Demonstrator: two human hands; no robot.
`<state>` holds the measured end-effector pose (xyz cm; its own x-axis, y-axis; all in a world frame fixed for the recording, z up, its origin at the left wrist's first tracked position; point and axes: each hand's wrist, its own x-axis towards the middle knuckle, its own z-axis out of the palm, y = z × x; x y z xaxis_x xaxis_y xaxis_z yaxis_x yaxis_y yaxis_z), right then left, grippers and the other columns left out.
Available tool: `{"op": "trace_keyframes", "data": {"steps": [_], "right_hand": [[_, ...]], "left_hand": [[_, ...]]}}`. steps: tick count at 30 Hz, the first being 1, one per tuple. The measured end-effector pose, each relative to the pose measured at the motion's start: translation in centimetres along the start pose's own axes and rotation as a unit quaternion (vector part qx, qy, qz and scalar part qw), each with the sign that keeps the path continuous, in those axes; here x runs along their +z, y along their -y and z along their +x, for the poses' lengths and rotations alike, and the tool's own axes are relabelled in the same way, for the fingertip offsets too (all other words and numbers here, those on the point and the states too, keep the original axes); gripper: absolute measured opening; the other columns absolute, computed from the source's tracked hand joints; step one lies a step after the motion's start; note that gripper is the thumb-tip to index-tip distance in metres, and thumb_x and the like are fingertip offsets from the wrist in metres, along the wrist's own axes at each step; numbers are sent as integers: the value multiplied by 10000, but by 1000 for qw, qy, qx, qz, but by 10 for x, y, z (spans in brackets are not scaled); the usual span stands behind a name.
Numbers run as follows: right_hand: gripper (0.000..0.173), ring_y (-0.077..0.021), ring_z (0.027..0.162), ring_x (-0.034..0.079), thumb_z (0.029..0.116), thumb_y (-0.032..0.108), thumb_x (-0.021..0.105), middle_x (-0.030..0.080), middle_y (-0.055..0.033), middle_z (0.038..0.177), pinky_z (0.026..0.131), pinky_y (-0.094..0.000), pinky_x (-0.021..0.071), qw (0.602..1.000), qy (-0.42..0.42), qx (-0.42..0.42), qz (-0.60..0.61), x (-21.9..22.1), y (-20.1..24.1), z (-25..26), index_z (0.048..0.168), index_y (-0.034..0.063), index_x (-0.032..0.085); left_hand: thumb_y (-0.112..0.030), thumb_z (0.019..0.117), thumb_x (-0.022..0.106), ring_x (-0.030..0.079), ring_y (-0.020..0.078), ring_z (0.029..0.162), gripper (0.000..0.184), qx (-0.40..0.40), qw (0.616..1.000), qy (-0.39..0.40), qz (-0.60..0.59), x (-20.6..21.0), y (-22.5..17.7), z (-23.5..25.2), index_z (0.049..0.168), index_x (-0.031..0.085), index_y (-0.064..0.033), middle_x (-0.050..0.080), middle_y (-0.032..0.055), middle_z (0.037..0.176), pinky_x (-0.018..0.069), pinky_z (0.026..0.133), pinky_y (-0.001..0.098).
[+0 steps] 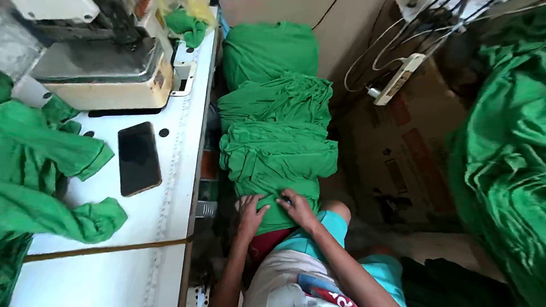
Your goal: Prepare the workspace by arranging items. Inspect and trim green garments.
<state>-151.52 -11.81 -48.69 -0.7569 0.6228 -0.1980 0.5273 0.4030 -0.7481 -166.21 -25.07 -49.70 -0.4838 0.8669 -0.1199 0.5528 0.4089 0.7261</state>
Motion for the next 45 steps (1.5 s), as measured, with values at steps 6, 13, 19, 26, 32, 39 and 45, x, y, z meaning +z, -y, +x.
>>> {"op": "trace_keyframes", "data": {"steps": [6,13,19,26,32,39,45], "right_hand": [[427,-430,1088,675,943,43,600,558,-203,1437,873,-617,550,969,12,153,-196,-31,5,2,1370,55,591],[434,-433,1146,658,904,-28,603,680,-232,1239,958,-638,502,966,-142,203,-78,-57,-13,-18,1333,35,616],[232,-353,942,726,867,-16,653,731,-184,1049,794,-559,578,951,-300,-29,-64,-77,9,-10,1093,-18,702],[267,-372,1001,713,896,30,648,719,-187,1131,829,-590,559,979,-192,13,-64,-64,23,-8,1158,7,695],[339,-375,1079,692,1023,202,561,617,-163,1373,906,-569,558,957,-151,192,-153,-79,-26,-20,1335,89,630],[333,-354,1081,697,1068,180,477,698,-176,1194,936,-549,547,955,-195,217,-53,-70,-36,-29,1370,65,557],[373,-345,1173,653,1081,272,491,668,-203,1261,1028,-541,499,961,-179,213,-7,-73,-65,-20,1305,10,632]], "left_hand": [[-100,1038,548,646,326,1119,302,-52,960,-233,-149,-33,23,-10,1199,610,148,659,286,1177,510,1003,455],[-160,1059,553,647,428,1116,317,-177,958,-212,-77,-21,32,-19,1194,641,113,668,312,1152,481,1005,572],[-48,894,610,495,491,1314,416,-47,972,-225,56,-4,-17,4,1301,597,38,587,279,1353,282,1080,710],[-123,919,678,664,372,1137,192,231,959,-139,88,36,-84,37,1044,750,2,707,166,1230,464,972,603],[-138,1022,528,611,407,1196,291,-22,984,-139,107,7,-33,46,1191,718,2,685,204,1235,383,1043,649],[1,933,565,508,385,1356,375,33,984,-95,148,23,-58,34,1294,656,-41,609,150,1407,346,1095,618],[-130,1065,467,578,328,1312,376,101,989,93,55,45,-76,61,1409,554,-7,534,180,1488,472,1094,459]]}}
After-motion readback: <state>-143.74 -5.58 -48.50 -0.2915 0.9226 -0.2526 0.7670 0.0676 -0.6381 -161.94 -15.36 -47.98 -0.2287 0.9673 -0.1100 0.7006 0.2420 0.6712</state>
